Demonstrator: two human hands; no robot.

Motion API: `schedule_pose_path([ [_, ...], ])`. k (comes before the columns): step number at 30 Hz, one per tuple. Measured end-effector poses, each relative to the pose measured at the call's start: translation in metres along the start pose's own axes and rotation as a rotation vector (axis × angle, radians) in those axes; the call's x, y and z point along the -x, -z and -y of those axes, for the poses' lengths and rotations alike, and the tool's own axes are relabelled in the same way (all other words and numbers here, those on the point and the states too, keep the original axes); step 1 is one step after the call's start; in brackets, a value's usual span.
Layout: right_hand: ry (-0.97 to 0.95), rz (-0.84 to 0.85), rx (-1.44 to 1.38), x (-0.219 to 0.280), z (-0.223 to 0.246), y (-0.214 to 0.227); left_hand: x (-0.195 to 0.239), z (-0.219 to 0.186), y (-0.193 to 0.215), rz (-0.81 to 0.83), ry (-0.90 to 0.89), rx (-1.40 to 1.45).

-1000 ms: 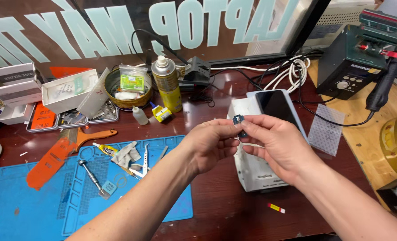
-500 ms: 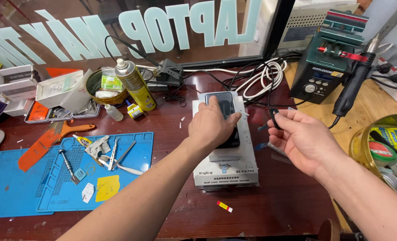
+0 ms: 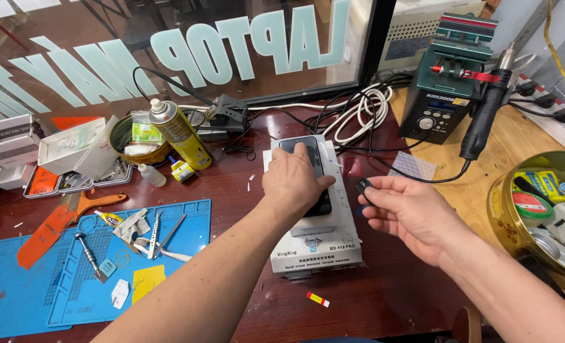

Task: The person handles a dark blue smartphone, removes a small black component from the top edge, applies a liquid from a small bottle to the area, and then uses a yellow card and an orange plastic tool to work on the top edge of the device. The person also uses tweezers to manipulate a small piece of material near the top edge.

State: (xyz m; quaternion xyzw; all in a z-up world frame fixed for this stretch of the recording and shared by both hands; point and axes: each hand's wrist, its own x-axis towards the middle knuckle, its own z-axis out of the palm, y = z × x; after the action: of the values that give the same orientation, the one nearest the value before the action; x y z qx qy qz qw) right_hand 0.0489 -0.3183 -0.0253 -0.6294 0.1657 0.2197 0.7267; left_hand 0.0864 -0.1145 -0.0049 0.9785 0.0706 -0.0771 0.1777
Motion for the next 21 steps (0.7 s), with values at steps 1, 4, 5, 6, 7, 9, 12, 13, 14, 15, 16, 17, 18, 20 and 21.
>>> schedule_pose_path([
  [1, -0.017, 0.003, 0.0, 0.001, -0.003, -0.001, 0.0, 0.0, 0.001, 0.004, 0.003, 0.011],
  [4, -0.072, 0.02, 0.013, 0.003, -0.019, 0.0, 0.001, 0.001, 0.004, 0.012, 0.007, 0.026],
  [5, -0.091, 0.01, 0.011, 0.002, -0.023, 0.001, 0.001, 0.001, 0.005, 0.012, 0.008, 0.028],
  [6, -0.11, 0.003, 0.008, 0.001, -0.027, 0.002, 0.001, 0.002, 0.007, 0.016, 0.008, 0.021],
  [7, -0.129, -0.003, 0.005, -0.001, -0.031, 0.003, 0.0, 0.002, 0.009, 0.02, 0.008, 0.014],
  [9, -0.129, 0.005, -0.062, -0.005, -0.038, 0.008, 0.0, 0.001, 0.009, 0.044, 0.008, 0.018],
  [12, -0.16, -0.004, -0.18, -0.009, -0.038, 0.016, 0.0, 0.001, 0.01, 0.055, 0.012, 0.043],
  [13, -0.175, -0.007, -0.223, -0.011, -0.036, 0.016, 0.001, 0.001, 0.01, 0.042, 0.009, 0.044],
  [14, -0.176, -0.02, -0.223, -0.012, -0.035, 0.015, 0.001, 0.001, 0.01, 0.029, 0.004, 0.045],
  [15, -0.178, -0.032, -0.223, -0.013, -0.033, 0.014, 0.001, 0.002, 0.01, 0.033, 0.009, 0.046],
  [16, -0.179, -0.047, -0.222, -0.014, -0.031, 0.014, 0.001, 0.001, 0.01, 0.039, 0.013, 0.049],
  [17, -0.175, -0.047, -0.221, -0.013, -0.03, 0.013, 0.001, 0.001, 0.009, 0.045, 0.018, 0.051],
  [18, -0.17, -0.045, -0.218, -0.014, -0.028, 0.011, 0.001, 0.001, 0.009, 0.04, 0.017, 0.05],
  [20, -0.159, -0.028, -0.211, -0.014, -0.026, 0.007, 0.002, 0.002, 0.008, 0.032, 0.014, 0.046],
  [21, -0.154, -0.012, -0.206, -0.013, -0.027, 0.006, 0.002, 0.003, 0.008, 0.026, 0.011, 0.05],
])
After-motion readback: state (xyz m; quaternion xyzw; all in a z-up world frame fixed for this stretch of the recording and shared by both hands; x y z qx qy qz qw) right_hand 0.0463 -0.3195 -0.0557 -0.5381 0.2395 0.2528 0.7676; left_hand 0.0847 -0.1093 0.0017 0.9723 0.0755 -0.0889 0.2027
